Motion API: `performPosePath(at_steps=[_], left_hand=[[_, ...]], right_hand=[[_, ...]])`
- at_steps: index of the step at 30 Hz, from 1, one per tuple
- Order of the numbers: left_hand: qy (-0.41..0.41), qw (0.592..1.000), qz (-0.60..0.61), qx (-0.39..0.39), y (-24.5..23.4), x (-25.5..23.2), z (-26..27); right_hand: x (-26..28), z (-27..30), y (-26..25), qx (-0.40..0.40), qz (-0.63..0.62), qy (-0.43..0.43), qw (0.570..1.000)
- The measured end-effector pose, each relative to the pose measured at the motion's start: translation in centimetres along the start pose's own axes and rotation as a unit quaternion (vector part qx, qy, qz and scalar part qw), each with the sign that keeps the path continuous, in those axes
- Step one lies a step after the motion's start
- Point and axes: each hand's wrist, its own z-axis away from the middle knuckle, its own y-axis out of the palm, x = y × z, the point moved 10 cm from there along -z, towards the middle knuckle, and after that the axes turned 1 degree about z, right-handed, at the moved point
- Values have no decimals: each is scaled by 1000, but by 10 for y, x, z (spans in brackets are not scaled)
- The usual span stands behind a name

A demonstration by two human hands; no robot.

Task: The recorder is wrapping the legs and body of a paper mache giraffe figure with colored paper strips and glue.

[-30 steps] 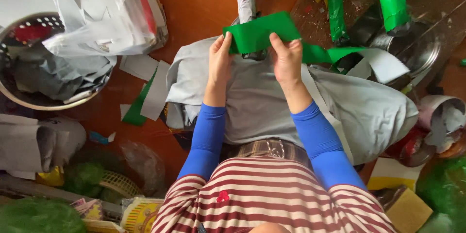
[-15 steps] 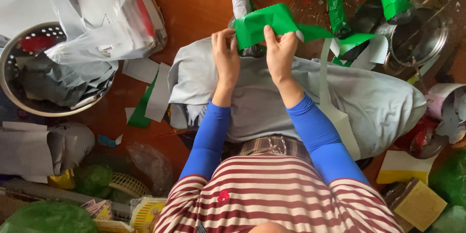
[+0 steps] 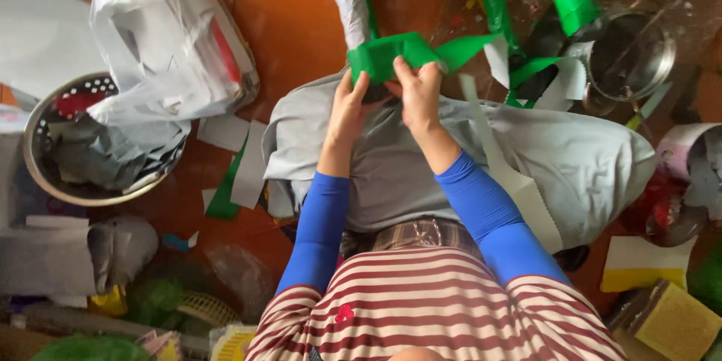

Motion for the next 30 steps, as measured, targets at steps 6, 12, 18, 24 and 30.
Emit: performPosePath(at_steps=[6,12,18,24,30], left_hand=[[-75,972,196,108,39,-4,3],[-85,981,156,72,29,30,-1],[-53,974,186,118,19,37,-7],[-145,947,243,154,15,60,-3],[-156,975,121,107,9,59,8]], right_hand=[[-57,-4,-44,0,-123,90,988],[23,38,-13,-21,261,-156,952],[7,22,65,84,523,-260,807],[-23,-24,50,207,452,180,849],[-84,-35,65,281,50,182,941]])
